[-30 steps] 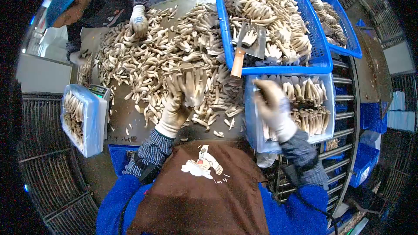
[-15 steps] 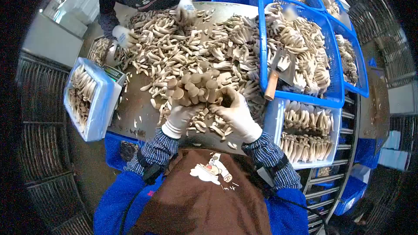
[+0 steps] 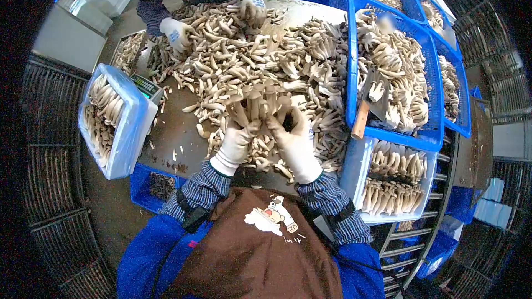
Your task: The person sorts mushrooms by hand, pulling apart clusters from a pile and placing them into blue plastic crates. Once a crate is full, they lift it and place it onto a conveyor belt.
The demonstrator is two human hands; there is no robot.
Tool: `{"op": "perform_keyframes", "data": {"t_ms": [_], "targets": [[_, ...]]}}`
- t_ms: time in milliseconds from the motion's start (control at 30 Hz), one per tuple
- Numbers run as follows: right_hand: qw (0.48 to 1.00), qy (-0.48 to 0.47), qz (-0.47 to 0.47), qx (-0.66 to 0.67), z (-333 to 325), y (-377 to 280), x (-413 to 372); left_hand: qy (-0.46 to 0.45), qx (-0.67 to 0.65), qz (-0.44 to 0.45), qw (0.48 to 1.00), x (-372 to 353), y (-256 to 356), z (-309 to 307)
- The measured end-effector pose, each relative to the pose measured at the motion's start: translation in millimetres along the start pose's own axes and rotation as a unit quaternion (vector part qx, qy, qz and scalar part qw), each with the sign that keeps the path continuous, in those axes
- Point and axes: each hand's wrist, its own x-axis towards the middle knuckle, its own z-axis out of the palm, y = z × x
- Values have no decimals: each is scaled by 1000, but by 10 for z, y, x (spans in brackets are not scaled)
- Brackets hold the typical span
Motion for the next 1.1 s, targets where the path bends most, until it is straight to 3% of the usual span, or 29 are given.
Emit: {"op": "perform_keyframes", "data": {"t_ms": [67,100,133,233,267,333,367,433,467,500,600,667,733,800,867,900,1000,1033,1067,1100], "targets": [[999,19,42,10,-17,42,23,53,-106,3,993,54,12,20],[998,39,23,44,-26,136,58,39,-118,39,992,62,20,34],[995,59,4,78,-22,212,88,47,-107,-15,993,96,41,33],[996,53,37,64,-17,75,31,71,-90,23,993,49,103,151],[998,49,30,13,28,-12,-14,38,-19,22,999,16,35,41],[986,45,-93,-134,78,294,52,-16,197,39,980,-39,-124,-182],[997,22,-68,7,101,319,59,-4,239,45,970,-86,-208,-236],[997,30,-75,1,97,253,63,8,282,55,958,-86,-96,-96],[996,37,-81,-6,105,242,62,36,238,15,971,-76,-83,-40],[987,117,-107,-7,195,295,79,64,192,-25,979,-82,-78,-11],[983,132,-128,21,143,157,-8,9,213,-62,975,-109,-77,-44],[985,111,-131,-31,109,114,-17,-4,205,-92,974,-100,-121,-53],[985,80,-133,-72,103,266,19,2,239,88,967,-94,-216,26],[987,56,-140,-46,76,344,58,-4,231,108,967,-45,-189,25],[992,2,-57,113,99,220,6,-14,160,75,984,-42,-6,184],[994,-23,-51,98,78,139,-11,-40,176,79,980,-13,48,171],[978,-46,-115,170,113,147,57,-27,164,128,978,-27,2,253],[978,-46,-115,170,95,91,58,-17,207,209,956,22,-53,272],[970,-72,-101,207,52,7,52,-24,337,234,912,14,-38,195],[961,-99,-86,244,19,-59,51,-27,385,287,877,22,-36,195]]}}
